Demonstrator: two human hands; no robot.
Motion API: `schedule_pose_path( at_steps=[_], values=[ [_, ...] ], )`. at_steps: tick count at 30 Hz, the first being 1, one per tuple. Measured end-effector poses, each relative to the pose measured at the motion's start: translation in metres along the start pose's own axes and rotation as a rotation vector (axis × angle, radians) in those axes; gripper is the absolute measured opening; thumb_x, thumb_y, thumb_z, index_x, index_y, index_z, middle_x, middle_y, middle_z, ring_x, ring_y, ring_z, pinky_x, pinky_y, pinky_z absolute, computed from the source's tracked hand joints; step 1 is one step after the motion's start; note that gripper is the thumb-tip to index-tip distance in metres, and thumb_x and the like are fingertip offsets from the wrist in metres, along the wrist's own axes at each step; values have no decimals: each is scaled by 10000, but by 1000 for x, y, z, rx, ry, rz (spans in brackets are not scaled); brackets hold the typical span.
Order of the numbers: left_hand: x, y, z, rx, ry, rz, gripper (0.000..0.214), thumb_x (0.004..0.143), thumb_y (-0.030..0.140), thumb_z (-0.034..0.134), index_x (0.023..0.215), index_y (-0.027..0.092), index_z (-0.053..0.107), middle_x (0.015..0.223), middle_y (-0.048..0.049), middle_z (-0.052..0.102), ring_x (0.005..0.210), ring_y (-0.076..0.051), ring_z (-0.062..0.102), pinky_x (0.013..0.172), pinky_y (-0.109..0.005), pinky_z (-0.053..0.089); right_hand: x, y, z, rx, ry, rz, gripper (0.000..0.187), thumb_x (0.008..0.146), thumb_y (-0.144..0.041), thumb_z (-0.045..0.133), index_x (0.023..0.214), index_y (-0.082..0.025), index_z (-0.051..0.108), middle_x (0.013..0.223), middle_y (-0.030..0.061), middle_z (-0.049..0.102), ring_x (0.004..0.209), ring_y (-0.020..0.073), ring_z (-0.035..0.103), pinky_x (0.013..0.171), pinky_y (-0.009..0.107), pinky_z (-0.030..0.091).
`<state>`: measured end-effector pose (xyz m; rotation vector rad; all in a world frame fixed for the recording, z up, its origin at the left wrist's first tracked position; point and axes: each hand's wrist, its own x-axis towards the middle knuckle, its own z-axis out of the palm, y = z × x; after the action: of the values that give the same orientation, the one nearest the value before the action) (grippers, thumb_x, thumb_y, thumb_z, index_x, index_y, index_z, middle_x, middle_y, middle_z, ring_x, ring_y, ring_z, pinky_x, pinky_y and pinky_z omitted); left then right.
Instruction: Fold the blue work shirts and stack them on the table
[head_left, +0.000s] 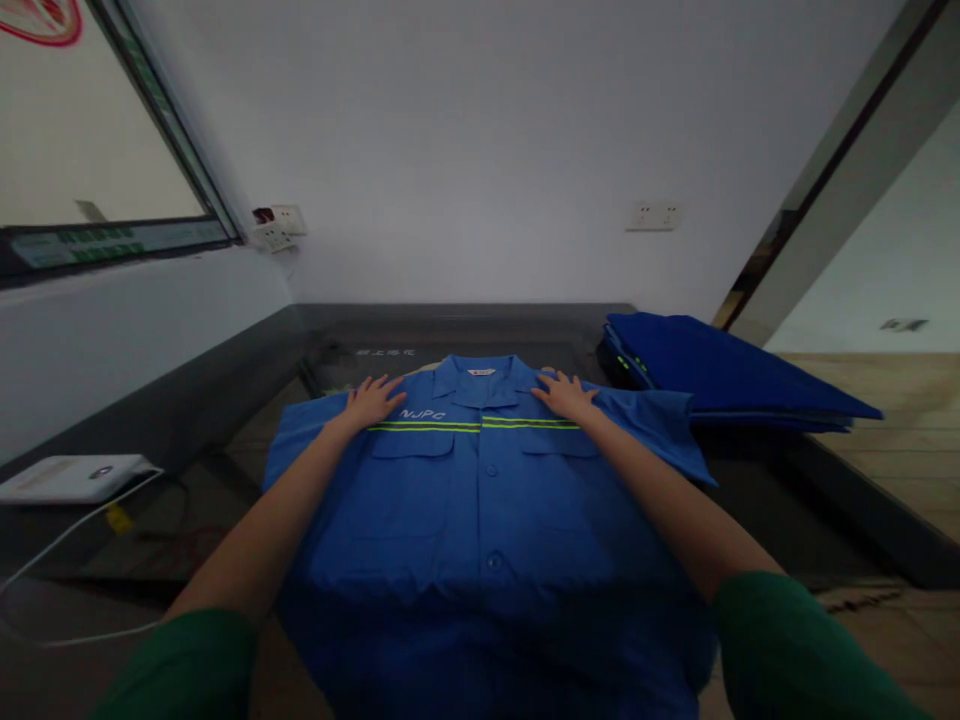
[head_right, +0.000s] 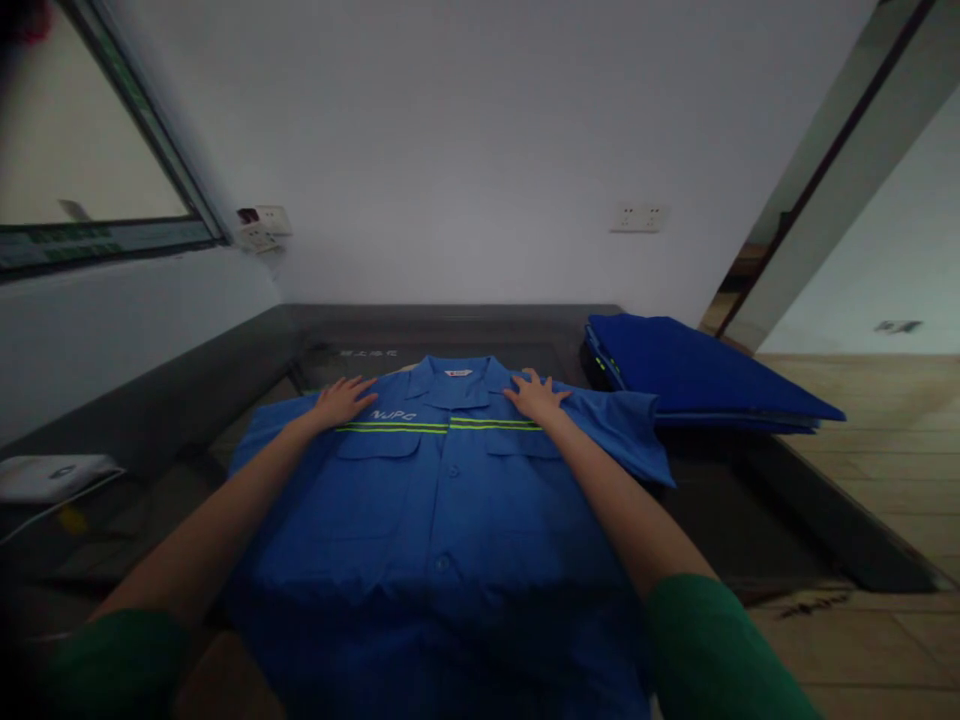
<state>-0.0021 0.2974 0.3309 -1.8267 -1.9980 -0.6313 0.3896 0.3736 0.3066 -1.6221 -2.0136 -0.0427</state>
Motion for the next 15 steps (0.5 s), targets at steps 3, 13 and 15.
schedule_pose_path(
  at_steps=[3, 13, 15],
  values=[
    [12, 4, 12, 8, -81, -122, 632, 874, 629, 373, 1423, 323, 443, 1536, -139, 331, 1385, -473, 264, 979, -755, 242, 0, 3, 12, 4, -62, 25, 606, 915, -661, 302, 1464, -404, 335, 1587, 95, 197, 1413, 468, 138, 940, 824, 113],
    [37, -9, 18, 32, -154, -200, 751, 845, 714, 310, 1505, 361, 244, 1607, -76, 126, 1430, -477, 76, 990, -805, 76, 32, -11, 19, 8, -73, 24, 643, 913, -664, 295, 1490, -381, 287, 1604, 110, 120, 1417, 488, 54, 938, 829, 34],
    [48, -21, 16, 42, -166, -210, 742, 853, 704, 308, 1508, 366, 223, 1611, -62, 110, 1436, -463, 65, 1005, -794, 70, 40, -23, 19, 17, -84, 26, 642, 915, -656, 300, 1491, -372, 289, 1603, 115, 124, 1416, 489, 52, 935, 831, 29]
  ],
)
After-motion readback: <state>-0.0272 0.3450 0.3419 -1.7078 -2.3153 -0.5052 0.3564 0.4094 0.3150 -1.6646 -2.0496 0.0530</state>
